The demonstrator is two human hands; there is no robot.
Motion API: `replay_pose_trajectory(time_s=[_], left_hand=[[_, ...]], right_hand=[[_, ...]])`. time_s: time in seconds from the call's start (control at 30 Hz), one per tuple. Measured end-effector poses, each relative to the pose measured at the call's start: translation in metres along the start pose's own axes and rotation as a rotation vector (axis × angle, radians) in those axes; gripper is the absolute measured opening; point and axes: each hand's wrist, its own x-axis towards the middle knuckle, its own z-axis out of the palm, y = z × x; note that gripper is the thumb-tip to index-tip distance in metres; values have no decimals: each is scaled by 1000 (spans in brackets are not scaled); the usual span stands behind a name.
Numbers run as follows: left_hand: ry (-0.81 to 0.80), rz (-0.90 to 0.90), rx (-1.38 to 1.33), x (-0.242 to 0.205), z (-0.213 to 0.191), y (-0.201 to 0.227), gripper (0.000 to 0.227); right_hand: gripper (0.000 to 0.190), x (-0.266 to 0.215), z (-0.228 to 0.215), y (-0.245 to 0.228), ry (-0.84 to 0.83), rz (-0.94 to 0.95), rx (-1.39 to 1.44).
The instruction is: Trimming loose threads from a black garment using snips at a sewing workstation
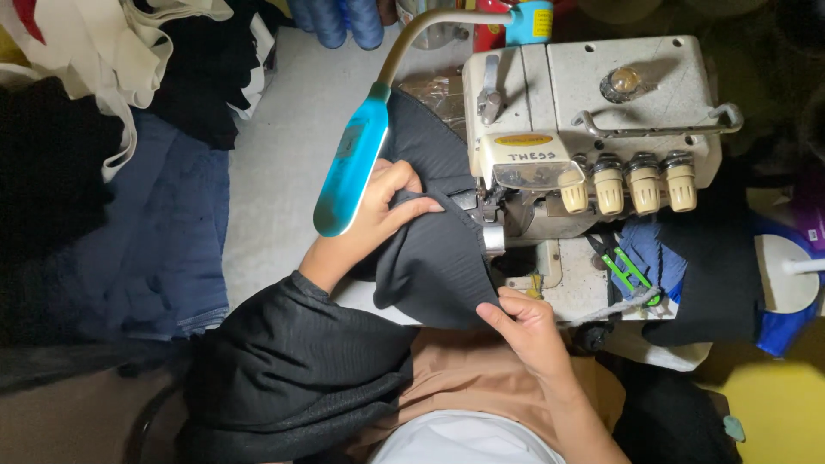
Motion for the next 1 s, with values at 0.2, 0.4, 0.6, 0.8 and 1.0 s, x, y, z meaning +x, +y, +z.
replay_pose_trajectory(time_s=[0.2, 0.4, 0.6, 0.8, 1.0], left_hand=[[-6, 18, 204, 5, 8, 0, 25], [19, 122, 261, 7, 15, 4, 22], [42, 446, 716, 1, 21, 42, 12], [-126, -17, 908, -36, 55, 67, 41], [-1, -20, 680, -27, 58, 52, 40]], right_hand=[[25, -5, 14, -22, 164, 106, -28], [28, -12, 18, -23, 286, 150, -42], [8, -23, 22, -18, 279, 163, -36], [25, -32, 25, -44, 231, -56, -563], [34, -31, 25, -54, 178, -51, -443]])
